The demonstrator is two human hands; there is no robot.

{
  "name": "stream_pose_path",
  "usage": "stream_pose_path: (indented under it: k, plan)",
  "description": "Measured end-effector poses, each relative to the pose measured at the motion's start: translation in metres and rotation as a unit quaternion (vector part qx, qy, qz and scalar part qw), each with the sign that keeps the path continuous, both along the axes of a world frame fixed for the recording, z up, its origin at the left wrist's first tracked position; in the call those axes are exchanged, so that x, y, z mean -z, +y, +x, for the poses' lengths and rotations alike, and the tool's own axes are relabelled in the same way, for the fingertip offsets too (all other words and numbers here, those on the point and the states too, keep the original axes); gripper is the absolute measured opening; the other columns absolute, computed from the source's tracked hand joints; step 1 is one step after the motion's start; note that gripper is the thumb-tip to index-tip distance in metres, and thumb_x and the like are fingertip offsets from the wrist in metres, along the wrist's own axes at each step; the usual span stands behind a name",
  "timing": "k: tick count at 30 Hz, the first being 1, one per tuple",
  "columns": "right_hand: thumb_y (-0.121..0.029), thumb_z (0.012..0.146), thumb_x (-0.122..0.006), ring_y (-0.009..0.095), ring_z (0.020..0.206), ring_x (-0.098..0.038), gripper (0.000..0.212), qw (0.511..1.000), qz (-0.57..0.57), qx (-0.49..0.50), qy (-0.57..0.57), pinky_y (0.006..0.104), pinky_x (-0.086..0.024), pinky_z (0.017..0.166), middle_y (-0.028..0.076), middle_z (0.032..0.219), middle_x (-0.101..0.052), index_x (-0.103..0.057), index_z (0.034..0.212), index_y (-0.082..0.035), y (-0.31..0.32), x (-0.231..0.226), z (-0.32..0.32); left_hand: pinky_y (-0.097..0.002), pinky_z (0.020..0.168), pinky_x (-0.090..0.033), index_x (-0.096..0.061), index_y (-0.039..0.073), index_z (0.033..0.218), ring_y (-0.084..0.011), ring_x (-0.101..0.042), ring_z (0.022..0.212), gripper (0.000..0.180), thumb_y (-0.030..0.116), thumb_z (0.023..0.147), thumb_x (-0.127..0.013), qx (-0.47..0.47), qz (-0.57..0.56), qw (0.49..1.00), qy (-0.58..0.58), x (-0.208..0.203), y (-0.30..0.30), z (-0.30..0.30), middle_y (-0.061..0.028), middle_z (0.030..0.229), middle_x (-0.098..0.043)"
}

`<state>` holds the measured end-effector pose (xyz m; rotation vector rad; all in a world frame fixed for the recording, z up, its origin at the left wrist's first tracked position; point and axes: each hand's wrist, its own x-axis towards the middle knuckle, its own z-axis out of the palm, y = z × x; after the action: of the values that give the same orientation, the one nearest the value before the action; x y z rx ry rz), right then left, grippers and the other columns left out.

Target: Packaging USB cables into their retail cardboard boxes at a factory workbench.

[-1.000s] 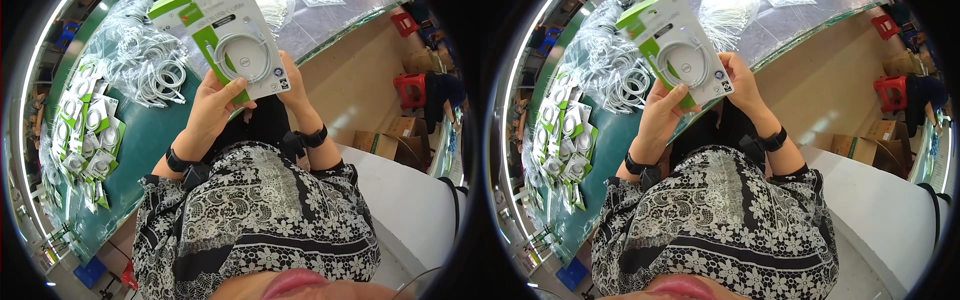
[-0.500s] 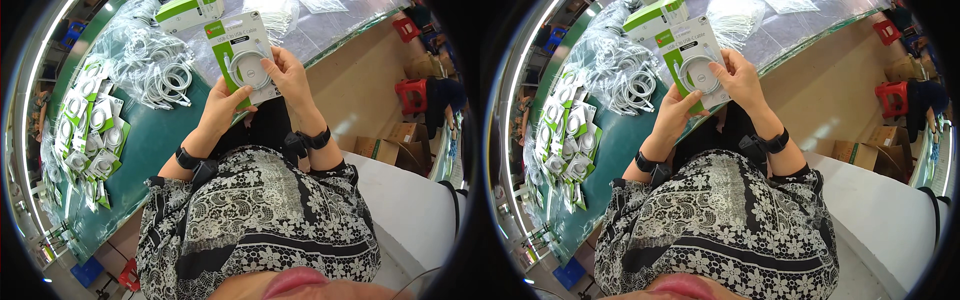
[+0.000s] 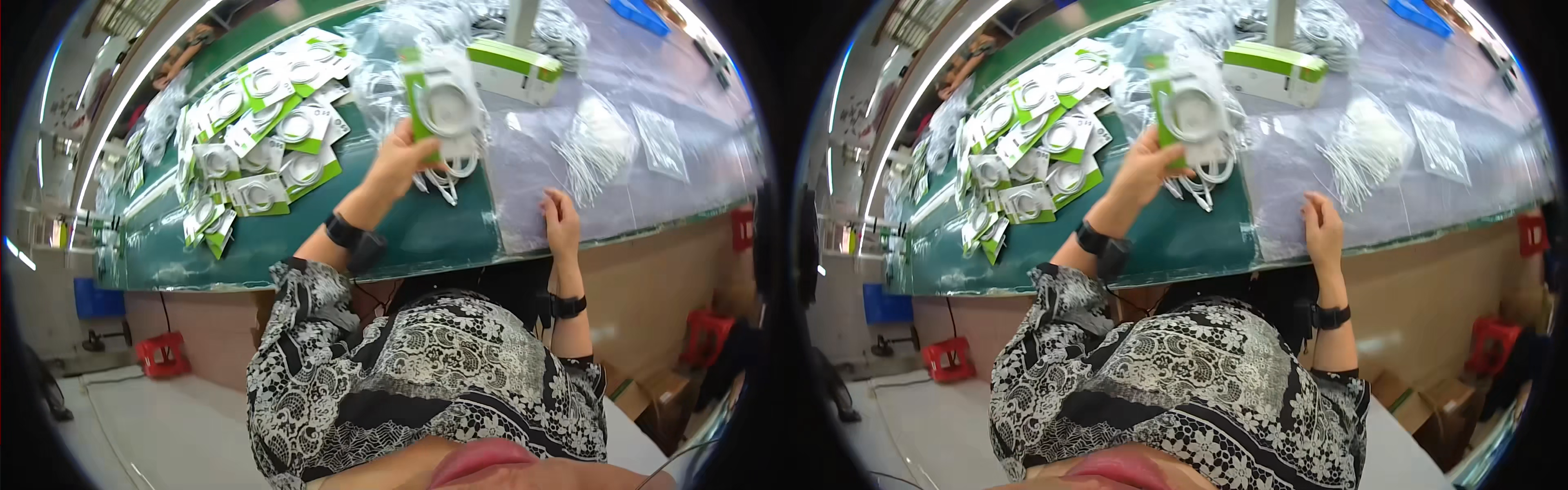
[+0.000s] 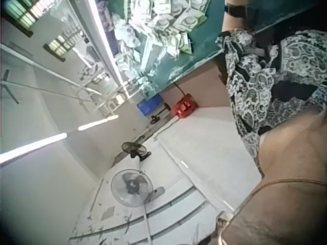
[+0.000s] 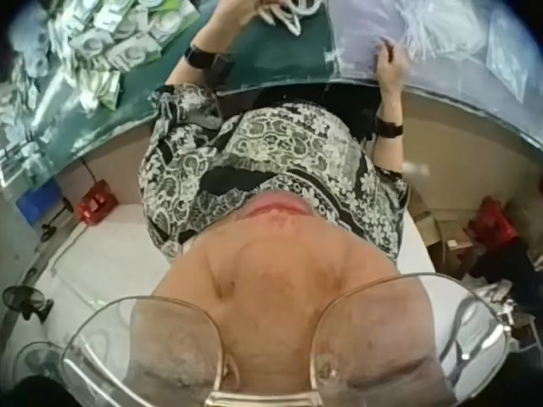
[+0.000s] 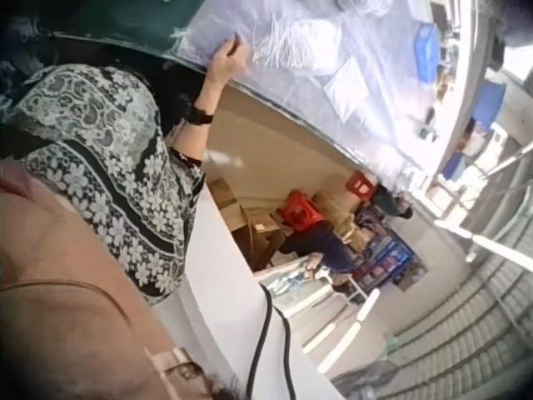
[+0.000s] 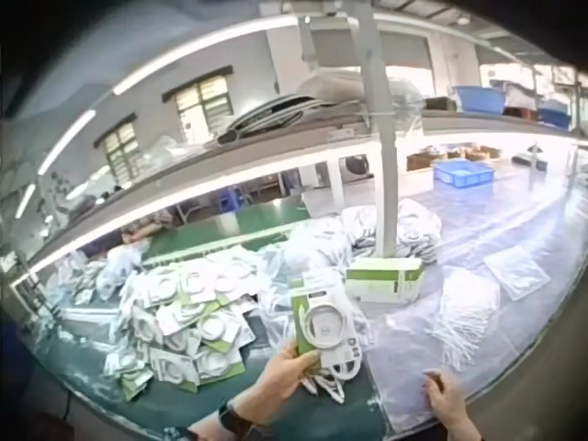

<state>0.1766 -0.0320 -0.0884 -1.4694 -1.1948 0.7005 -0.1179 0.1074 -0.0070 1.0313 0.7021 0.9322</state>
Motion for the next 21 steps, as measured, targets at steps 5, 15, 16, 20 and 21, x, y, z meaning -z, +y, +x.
stream_pose_path:
  k: [5,15,16,20,21]
  plan:
    - [0.001,0.088,-0.059,0.014,0.080,-0.060,0.017,0.990,0.038,0.034,-0.134,0.0256,-0.047,0.071,0.009,0.094,-0.064,-0.065,0.104,-0.002,-0.011,-0.008,-0.008,-0.0280,0.063,-0.056,-0.049,-0.004,0.116,-0.0155,-0.065,0.075,0.030,-0.003,0.087,-0.056,-0.225,0.246,0.930,0.152,-0.031,0.033,-0.076,-0.0101,0.099,-0.064]
    - [-0.003,0.070,-0.068,0.023,0.095,-0.057,0.030,0.808,0.411,-0.211,-0.366,0.0341,-0.047,0.082,0.001,0.098,-0.064,-0.069,0.099,-0.011,0.100,-0.194,-0.095,-0.0250,0.058,-0.052,-0.051,-0.002,0.120,-0.0107,-0.061,0.066,0.034,0.000,0.087,-0.059,0.057,0.152,0.965,0.204,-0.065,-0.039,-0.057,-0.0051,0.087,-0.061]
    - [-0.006,0.070,-0.067,0.022,0.097,-0.057,0.032,0.771,0.427,-0.254,-0.398,0.0341,-0.046,0.085,-0.001,0.100,-0.064,-0.068,0.101,-0.013,0.102,-0.188,-0.083,-0.0250,0.058,-0.052,-0.051,-0.002,0.120,-0.0107,-0.061,0.066,0.034,0.000,0.087,-0.059,0.053,0.149,0.969,0.191,-0.054,-0.050,-0.038,-0.0051,0.087,-0.061]
    - [-0.011,0.071,-0.066,0.019,0.100,-0.056,0.030,0.732,0.407,-0.295,-0.460,0.0333,-0.044,0.088,-0.002,0.104,-0.062,-0.066,0.100,-0.014,0.101,-0.190,-0.081,-0.0239,0.059,-0.050,-0.053,-0.001,0.117,-0.0102,-0.061,0.066,0.030,0.001,0.088,-0.059,0.119,0.147,0.964,0.187,-0.058,-0.057,-0.032,-0.0055,0.086,-0.062]
    - [-0.012,0.071,-0.066,0.019,0.101,-0.055,0.026,0.721,0.401,-0.313,-0.471,0.0330,-0.044,0.088,-0.002,0.103,-0.061,-0.064,0.097,-0.013,0.100,-0.191,-0.081,-0.0242,0.059,-0.050,-0.053,-0.001,0.116,-0.0104,-0.061,0.066,0.029,0.001,0.088,-0.059,0.137,0.155,0.955,0.213,-0.057,-0.056,-0.033,-0.0058,0.087,-0.062]
